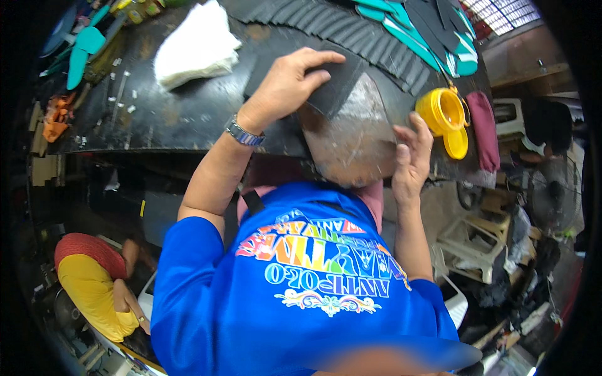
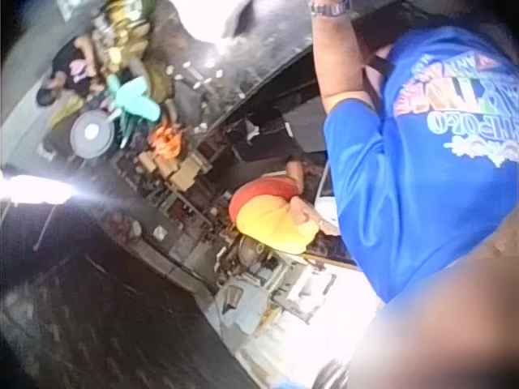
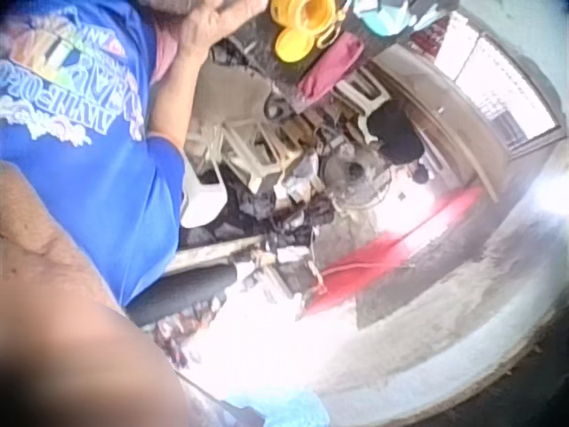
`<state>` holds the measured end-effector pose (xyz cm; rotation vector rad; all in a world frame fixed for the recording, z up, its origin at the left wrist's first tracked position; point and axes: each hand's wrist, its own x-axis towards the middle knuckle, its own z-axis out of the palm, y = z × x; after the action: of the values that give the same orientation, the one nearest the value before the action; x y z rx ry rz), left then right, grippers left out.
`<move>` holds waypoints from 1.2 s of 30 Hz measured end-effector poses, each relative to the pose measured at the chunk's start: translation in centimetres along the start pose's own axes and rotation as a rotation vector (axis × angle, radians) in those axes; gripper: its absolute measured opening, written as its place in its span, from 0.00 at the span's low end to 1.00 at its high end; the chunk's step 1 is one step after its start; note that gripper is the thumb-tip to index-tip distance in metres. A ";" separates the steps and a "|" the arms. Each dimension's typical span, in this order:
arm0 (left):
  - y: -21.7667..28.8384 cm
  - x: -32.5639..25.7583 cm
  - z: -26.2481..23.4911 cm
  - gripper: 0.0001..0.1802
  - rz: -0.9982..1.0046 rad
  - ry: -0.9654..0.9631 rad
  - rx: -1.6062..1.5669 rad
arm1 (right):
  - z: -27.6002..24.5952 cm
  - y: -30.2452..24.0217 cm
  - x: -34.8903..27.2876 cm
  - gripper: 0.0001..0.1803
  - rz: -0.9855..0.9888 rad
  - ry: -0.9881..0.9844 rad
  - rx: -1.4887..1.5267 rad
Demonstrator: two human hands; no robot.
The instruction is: The person repeatedly rubs small black rectangular rubber pieces on a round wooden block using both hands. They pick up a piece, rub it on the block, and place it back down, repeating this cycle throughout the clip.
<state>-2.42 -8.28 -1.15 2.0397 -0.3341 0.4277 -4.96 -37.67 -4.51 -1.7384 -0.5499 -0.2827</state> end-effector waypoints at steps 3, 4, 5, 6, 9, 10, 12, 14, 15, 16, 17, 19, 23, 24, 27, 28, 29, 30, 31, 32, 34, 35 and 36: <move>-2.8 4.4 -6.0 0.17 -0.021 0.086 -0.040 | 0.9 1.6 -0.3 0.32 0.220 0.184 0.189; -4.2 5.9 -8.0 0.19 -0.074 0.097 -0.026 | 1.2 2.1 -0.5 0.32 0.244 0.192 0.205; -5.7 7.2 -10.0 0.21 -0.148 0.104 -0.017 | 1.4 2.4 -0.6 0.33 0.206 0.162 0.162; -7.5 8.4 -11.7 0.21 -0.139 0.126 0.160 | 1.6 2.6 -0.8 0.33 0.178 0.143 0.114; -13.4 12.5 -15.5 0.23 -0.025 0.145 0.361 | 1.7 2.5 -0.9 0.35 0.154 0.091 -0.052; -15.5 13.5 -16.4 0.25 0.041 0.115 0.393 | 1.6 2.3 -0.9 0.35 0.153 0.071 -0.111; -19.5 14.9 -17.5 0.25 0.063 0.130 0.462 | 1.7 1.9 -0.7 0.37 0.161 0.050 -0.198; -22.8 16.0 -18.4 0.27 0.104 0.109 0.486 | 1.9 1.6 -0.6 0.37 0.141 0.045 -0.243; -24.1 16.3 -18.6 0.27 0.086 0.108 0.495 | 2.0 1.4 -0.6 0.36 0.130 0.039 -0.266; -25.1 16.6 -18.5 0.26 0.068 0.107 0.503 | 2.0 1.4 -0.6 0.37 0.142 0.037 -0.270; -25.9 17.0 -18.5 0.25 0.051 0.106 0.510 | 2.1 1.3 -0.6 0.37 0.153 0.033 -0.274; -26.7 17.9 -18.4 0.29 -0.113 0.013 0.555 | 2.2 1.2 -0.6 0.37 0.164 0.027 -0.289; -27.5 17.9 -16.5 0.32 -0.254 0.015 0.612 | 2.2 1.1 -0.6 0.38 0.167 0.015 -0.338; -27.4 17.7 -16.0 0.32 -0.245 0.034 0.646 | 2.2 1.1 -0.5 0.39 0.167 0.006 -0.355; -26.1 16.5 -14.7 0.25 -0.081 0.223 0.826 | 2.5 1.1 -0.4 0.40 0.121 0.024 -0.365; -25.0 16.1 -14.3 0.24 0.021 0.294 0.782 | 2.7 1.1 -0.3 0.40 0.110 0.037 -0.351; -23.6 15.5 -13.7 0.23 0.118 0.360 0.730 | 2.8 1.1 -0.2 0.39 0.106 0.050 -0.341; -21.9 14.6 -12.6 0.22 0.209 0.423 0.667 | 2.8 1.1 -0.3 0.39 0.114 0.076 -0.336; -19.9 13.3 -12.1 0.21 0.153 0.286 0.634 | 2.5 1.0 -0.2 0.40 0.104 0.043 -0.368; -17.7 12.3 -11.5 0.29 0.054 0.112 0.535 | 2.3 0.8 -0.1 0.37 0.135 0.010 -0.282; -13.5 8.7 -10.8 0.28 -0.036 -0.114 0.668 | 0.4 0.3 0.7 0.29 0.112 -0.048 -0.229; -11.7 6.3 -9.9 0.30 -0.104 -0.119 0.609 | -1.1 -0.1 1.4 0.24 0.060 -0.085 -0.257; -10.1 4.3 -10.0 0.32 -0.159 -0.170 0.564 | -2.8 -0.2 2.6 0.13 -0.076 -0.044 -0.389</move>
<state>3.96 5.03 -2.70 2.6403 -0.1582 0.2666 -2.59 -39.76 -2.45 -2.1052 -0.6240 -0.4284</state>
